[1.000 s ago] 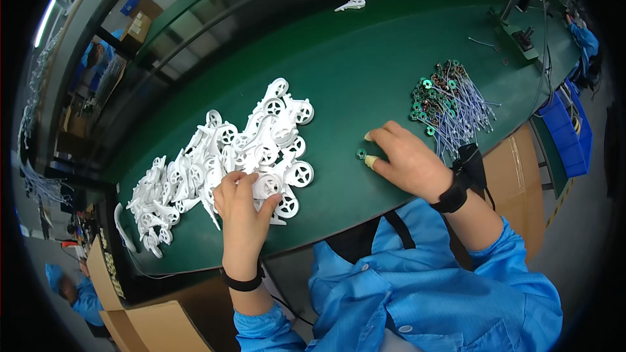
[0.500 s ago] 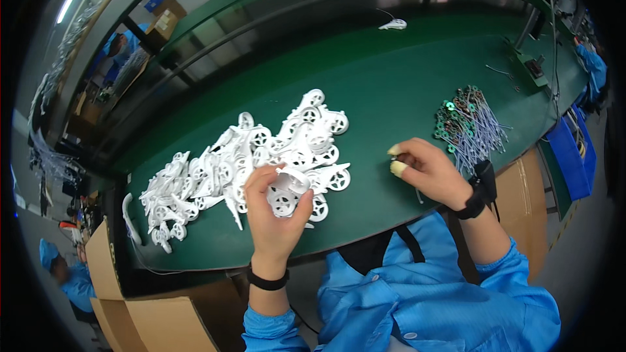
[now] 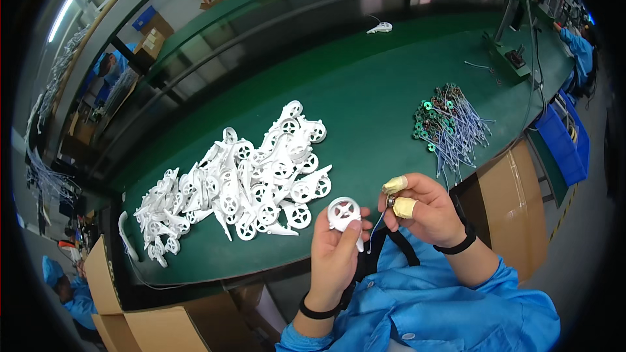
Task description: Assembling small electronic components and wiring onto plastic drone frame parts.
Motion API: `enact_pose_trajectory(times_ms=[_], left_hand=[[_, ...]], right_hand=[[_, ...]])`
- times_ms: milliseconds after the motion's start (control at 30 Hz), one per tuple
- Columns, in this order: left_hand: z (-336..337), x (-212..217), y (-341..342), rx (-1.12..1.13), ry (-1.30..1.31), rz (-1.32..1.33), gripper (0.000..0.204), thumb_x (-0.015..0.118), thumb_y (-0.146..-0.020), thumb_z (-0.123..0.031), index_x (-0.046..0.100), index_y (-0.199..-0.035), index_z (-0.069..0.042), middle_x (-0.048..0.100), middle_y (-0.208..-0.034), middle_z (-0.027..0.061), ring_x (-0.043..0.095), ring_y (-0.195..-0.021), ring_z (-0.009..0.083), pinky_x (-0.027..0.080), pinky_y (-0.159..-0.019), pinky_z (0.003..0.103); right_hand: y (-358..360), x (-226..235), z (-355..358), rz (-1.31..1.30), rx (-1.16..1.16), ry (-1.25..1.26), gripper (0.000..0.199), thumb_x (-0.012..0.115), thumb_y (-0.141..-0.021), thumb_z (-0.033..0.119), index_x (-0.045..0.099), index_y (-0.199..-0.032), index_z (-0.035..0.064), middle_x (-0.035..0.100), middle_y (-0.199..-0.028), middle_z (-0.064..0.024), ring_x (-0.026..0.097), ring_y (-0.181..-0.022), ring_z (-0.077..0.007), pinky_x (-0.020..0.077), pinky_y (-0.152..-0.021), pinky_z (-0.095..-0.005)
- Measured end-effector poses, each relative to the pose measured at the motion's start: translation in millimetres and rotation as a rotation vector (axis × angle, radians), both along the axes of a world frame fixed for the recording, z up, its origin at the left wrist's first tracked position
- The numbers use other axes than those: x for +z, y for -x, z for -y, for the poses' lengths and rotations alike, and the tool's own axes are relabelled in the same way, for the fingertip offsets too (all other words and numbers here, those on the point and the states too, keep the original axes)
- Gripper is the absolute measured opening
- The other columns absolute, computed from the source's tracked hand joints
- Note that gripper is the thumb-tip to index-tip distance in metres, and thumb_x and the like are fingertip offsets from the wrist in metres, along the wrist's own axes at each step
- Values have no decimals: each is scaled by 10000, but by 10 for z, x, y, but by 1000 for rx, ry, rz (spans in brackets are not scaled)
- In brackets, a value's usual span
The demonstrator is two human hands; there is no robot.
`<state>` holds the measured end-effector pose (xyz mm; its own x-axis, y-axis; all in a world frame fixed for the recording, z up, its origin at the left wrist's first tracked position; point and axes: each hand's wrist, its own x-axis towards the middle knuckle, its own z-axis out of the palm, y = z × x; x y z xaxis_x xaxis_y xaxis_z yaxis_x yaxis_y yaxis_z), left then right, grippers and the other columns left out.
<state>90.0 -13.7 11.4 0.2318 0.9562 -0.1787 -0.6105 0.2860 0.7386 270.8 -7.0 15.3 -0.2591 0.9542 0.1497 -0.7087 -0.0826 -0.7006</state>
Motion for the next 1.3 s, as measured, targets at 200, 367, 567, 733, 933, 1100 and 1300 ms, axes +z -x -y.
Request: enact_pose_trajectory(times_ms=[200,367,567,733,933,1100,1300], left_hand=[[121,-146,-260,-9,-122,-177,344,535,-936,11,388,-1247,18,592,-1042,99,600,-882,123,504,-750,243],[159,-200,-424,140,-205,-287,355,578,-918,4,403,-1227,11,605,-1005,102,619,-827,140,507,-728,240],[65,-205,-364,164,-162,-221,327,484,-983,-124,391,-1268,6,580,-1101,163,605,-909,185,501,-770,304],[-59,-242,-181,-11,217,367,392,320,-1028,-308,424,-1289,-34,561,-1164,212,586,-940,276,479,-805,386],[-68,-181,-177,40,211,445,393,344,-1019,-302,420,-1302,-41,562,-1151,211,586,-946,271,478,-816,388],[-66,-225,-157,74,199,434,398,352,-1014,-295,412,-1320,-48,559,-1152,209,590,-961,283,488,-826,394],[-44,-236,-183,105,121,336,440,364,-1005,-277,374,-1361,-18,546,-1177,217,594,-981,286,490,-861,415]], right_hand=[[-26,-152,35,-8,-57,14,302,507,-906,-35,520,-1207,-19,599,-1112,-154,615,-918,-167,518,-799,-300],[-38,-252,62,115,-212,50,304,523,-882,-73,527,-1182,-24,615,-1107,-152,613,-1009,-181,510,-867,-304],[-64,-167,104,214,-338,55,315,517,-871,-85,524,-1182,-31,613,-1164,-209,613,-1045,-193,494,-905,-300],[-108,-94,225,294,-483,-244,333,548,-857,-82,523,-1182,-15,598,-1173,-238,606,-1024,-198,493,-884,-318],[-66,-150,228,468,-552,-369,312,605,-829,-72,561,-1129,1,625,-1131,-225,607,-939,-204,481,-819,-320],[-99,-172,254,719,-709,-535,259,650,-765,-59,609,-1016,-7,676,-1042,-189,612,-911,-243,473,-779,-334],[-86,-169,231,829,-659,-580,300,654,-763,-55,611,-1056,-5,667,-1061,-190,614,-913,-232,477,-777,-334]])
